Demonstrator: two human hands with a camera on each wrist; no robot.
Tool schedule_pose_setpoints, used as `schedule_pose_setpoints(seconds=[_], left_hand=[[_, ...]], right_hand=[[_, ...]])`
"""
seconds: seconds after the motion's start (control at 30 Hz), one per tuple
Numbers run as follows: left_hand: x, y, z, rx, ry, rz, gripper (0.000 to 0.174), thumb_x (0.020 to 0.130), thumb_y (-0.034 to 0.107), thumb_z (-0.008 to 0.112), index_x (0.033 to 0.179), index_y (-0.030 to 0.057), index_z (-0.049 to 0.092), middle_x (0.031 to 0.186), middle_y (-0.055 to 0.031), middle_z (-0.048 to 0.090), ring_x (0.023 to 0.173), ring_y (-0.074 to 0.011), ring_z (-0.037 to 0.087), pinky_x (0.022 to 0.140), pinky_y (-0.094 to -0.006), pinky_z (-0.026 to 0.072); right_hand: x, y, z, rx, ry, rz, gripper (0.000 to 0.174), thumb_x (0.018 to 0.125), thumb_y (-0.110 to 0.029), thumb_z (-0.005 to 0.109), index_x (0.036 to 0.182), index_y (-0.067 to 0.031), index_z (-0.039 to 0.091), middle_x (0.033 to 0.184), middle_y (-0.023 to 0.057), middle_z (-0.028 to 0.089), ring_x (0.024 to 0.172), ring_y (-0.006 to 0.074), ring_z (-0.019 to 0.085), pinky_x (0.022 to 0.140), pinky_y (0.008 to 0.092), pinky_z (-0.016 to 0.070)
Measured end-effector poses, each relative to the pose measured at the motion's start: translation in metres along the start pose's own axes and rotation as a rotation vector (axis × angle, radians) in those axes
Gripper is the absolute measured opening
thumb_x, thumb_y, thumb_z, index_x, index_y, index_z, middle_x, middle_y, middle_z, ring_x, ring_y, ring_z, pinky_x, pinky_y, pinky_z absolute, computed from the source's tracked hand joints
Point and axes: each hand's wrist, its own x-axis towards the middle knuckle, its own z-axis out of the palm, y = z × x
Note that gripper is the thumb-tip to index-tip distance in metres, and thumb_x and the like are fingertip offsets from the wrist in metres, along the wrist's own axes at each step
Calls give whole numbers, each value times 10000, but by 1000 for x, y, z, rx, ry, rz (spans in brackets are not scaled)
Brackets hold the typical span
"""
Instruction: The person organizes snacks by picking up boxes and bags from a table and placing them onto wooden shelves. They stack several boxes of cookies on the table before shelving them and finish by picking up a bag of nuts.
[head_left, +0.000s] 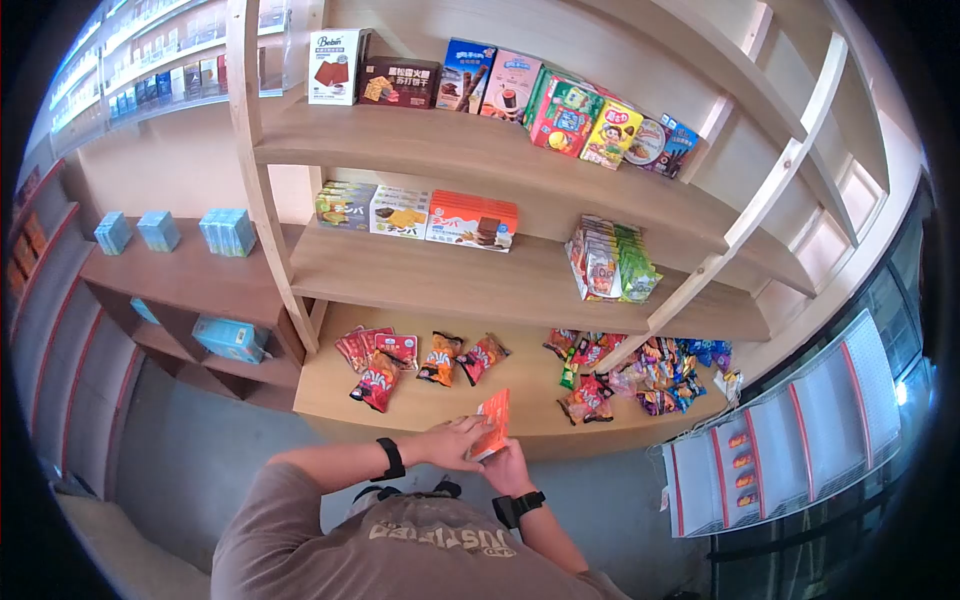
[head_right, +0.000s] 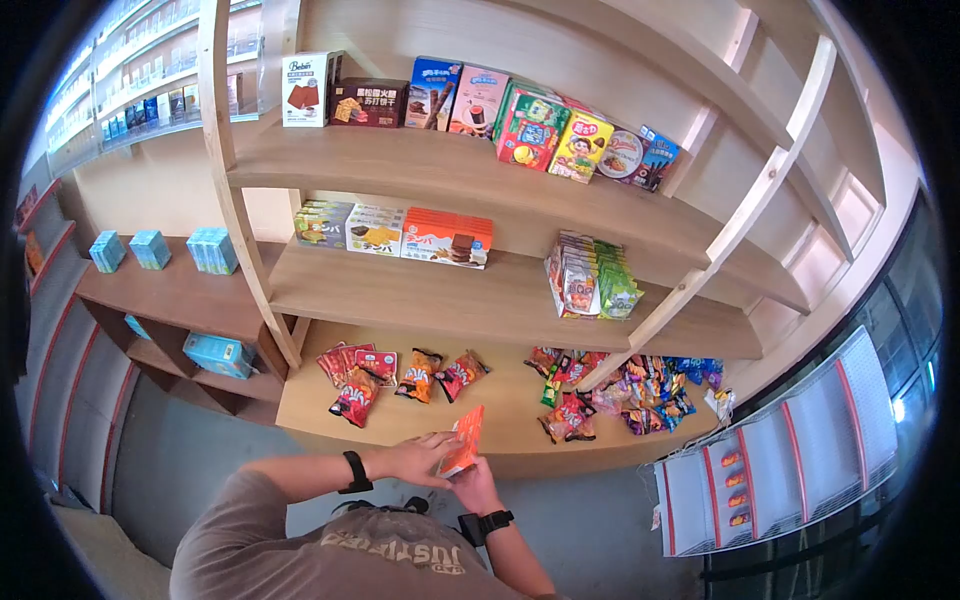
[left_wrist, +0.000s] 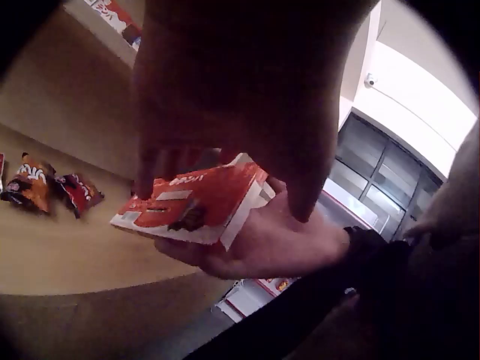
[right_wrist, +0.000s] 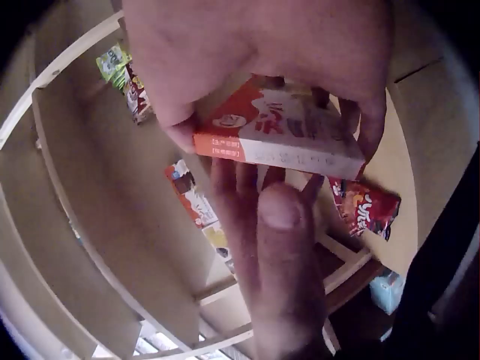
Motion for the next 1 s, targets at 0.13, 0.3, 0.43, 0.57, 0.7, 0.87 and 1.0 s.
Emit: schedule_pose_setpoints(seconds=[0.13, 0.3, 0.43, 0.57, 0.7, 0.87, 1.0], left_hand=[[7, 22, 16, -36, -10, -34, 900, 779, 518, 640, 1430, 60, 222, 1424, -257, 281, 1260, -437, 378, 1028, -474, 361], [13, 40, 26, -99, 8, -94, 893, 777, 503, 644, 1432, 68, 222, 1419, -256, 292, 1249, -433, 394, 1021, -462, 375], [18, 64, 23, -123, 27, -114, 817, 798, 440, 636, 1419, 74, 251, 1403, -242, 322, 1240, -425, 404, 1000, -458, 398], [20, 70, 38, -21, 124, -115, 663, 843, 312, 594, 1387, 70, 302, 1317, -233, 430, 1108, -402, 523, 882, -455, 477], [16, 79, 34, -110, 150, -235, 535, 880, 268, 550, 1334, 62, 358, 1133, -243, 565, 923, -400, 608, 755, -483, 507], [3, 91, 8, -116, 130, -314, 432, 934, 303, 488, 1267, 43, 397, 952, -257, 615, 879, -418, 605, 735, -496, 488], [-12, 93, -4, -159, 163, -304, 432, 964, 329, 455, 1241, 1, 400, 799, -267, 606, 762, -430, 605, 672, -486, 470]], right_hand=[[-16, -10, 6, -36, -52, -29, 562, 890, -368, 408, 1380, -100, 345, 1364, 82, 442, 1226, 251, 444, 982, 433, 390], [-30, -19, -7, -24, -126, 71, 569, 895, -356, 405, 1395, -97, 323, 1375, 88, 429, 1235, 254, 436, 1002, 418, 376], [-38, -15, -27, -56, -127, 28, 552, 927, -385, 422, 1393, -104, 325, 1363, 73, 434, 1205, 236, 455, 993, 400, 381], [-45, -11, -39, -62, -173, 21, 522, 944, -408, 444, 1386, -152, 337, 1351, 62, 441, 1203, 215, 454, 979, 419, 383], [-63, -22, -35, -26, -137, 32, 501, 945, -397, 453, 1383, -180, 339, 1350, 72, 444, 1213, 232, 449, 975, 451, 380], [-73, -38, -62, -228, -61, -68, 490, 945, -260, 491, 1391, -146, 325, 1329, 133, 457, 1202, 257, 479, 918, 410, 426], [-84, -51, -93, -409, 226, -189, 503, 925, -164, 519, 1386, -107, 325, 1283, 160, 490, 1126, 256, 526, 877, 369, 454]])
